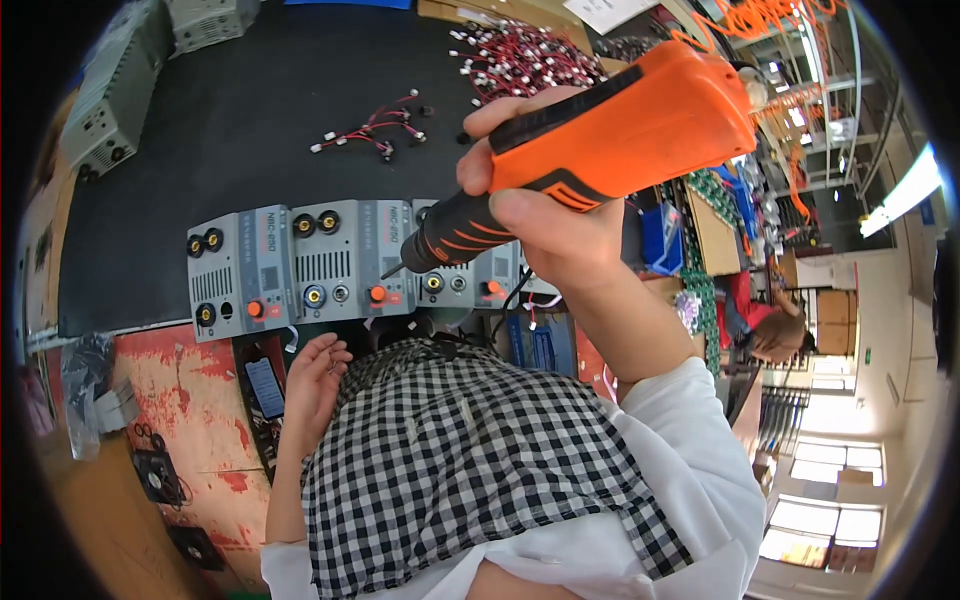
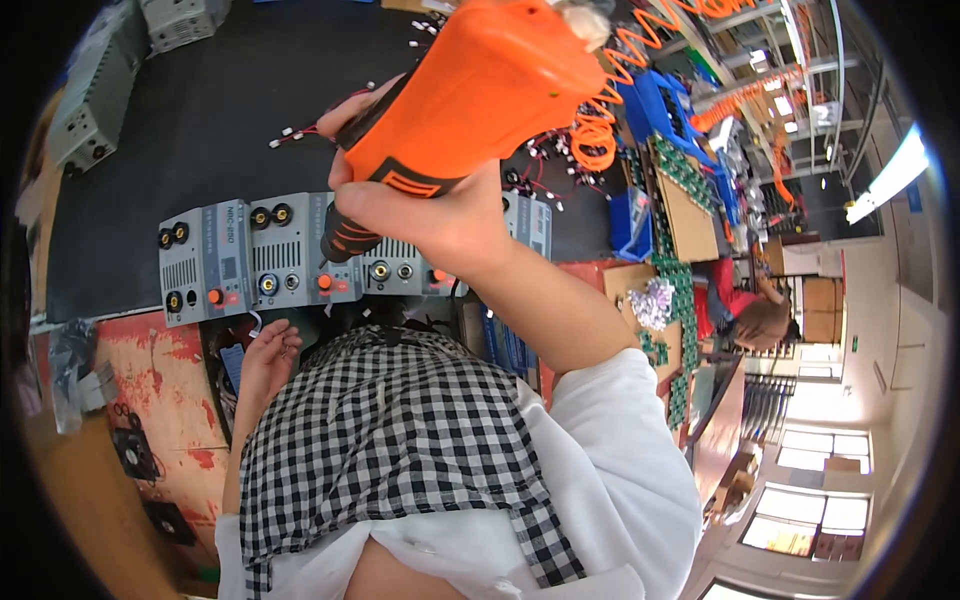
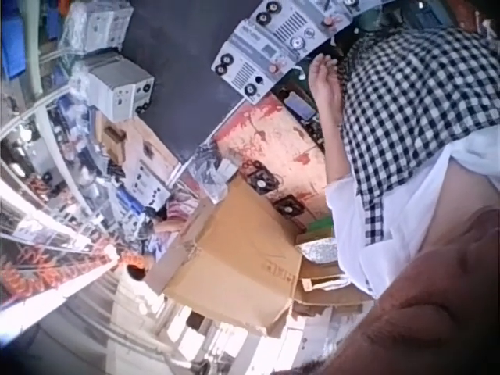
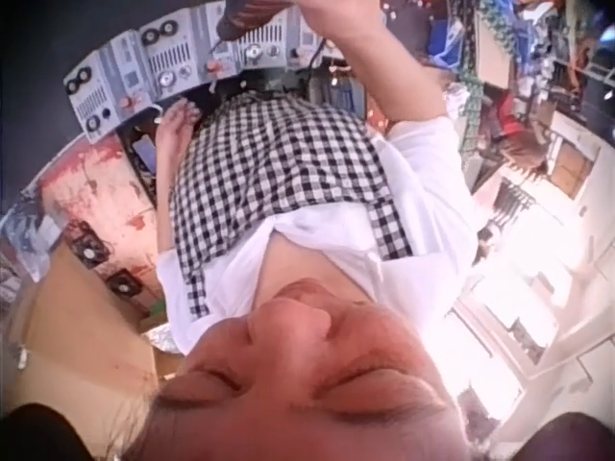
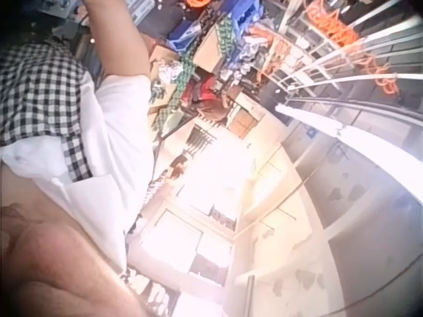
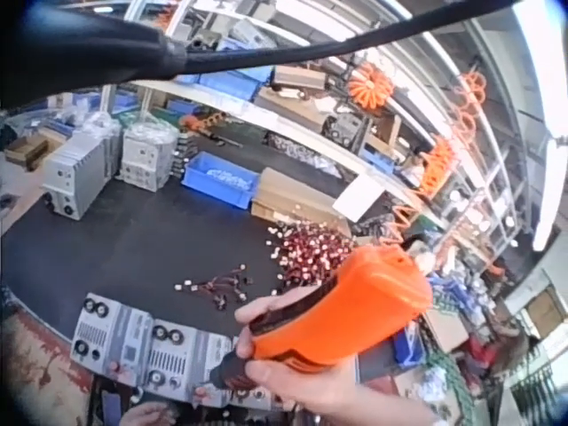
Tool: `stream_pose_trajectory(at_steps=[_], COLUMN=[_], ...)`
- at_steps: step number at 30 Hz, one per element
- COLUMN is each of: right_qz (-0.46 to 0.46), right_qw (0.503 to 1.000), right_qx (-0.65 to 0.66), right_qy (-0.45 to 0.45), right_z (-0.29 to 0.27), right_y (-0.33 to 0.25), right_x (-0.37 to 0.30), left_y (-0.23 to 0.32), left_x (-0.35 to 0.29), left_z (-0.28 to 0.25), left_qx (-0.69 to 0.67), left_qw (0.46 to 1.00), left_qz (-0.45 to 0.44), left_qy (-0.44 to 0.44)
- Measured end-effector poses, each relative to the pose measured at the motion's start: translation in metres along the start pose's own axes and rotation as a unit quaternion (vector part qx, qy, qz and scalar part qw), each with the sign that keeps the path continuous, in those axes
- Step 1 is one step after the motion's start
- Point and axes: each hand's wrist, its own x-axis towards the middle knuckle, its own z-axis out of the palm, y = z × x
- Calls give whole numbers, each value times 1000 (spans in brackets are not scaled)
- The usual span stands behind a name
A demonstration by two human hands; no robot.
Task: Assembling or disassembling internal components and wiring for power supply units using a power screwdriver.
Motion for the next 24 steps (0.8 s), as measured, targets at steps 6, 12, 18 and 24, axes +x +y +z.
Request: stream_pose_trajectory(at_steps=[6,12,18,24], right_qz=[0,1,4,25], right_qw=[997,996,990,992], right_qx=[36,35,111,109], right_qy=[66,87,88,66], right_z=[-1,6,18,29], right_y=[-5,0,12,30], right_x=[-15,-24,-24,-24], left_y=[30,18,18,21], left_x=[14,40,32,22], left_z=[72,73,64,68], left_qx=[116,39,-54,-83], left_qw=[992,995,997,996], left_qz=[13,5,-37,-26], left_qy=[-48,-87,-43,-17])
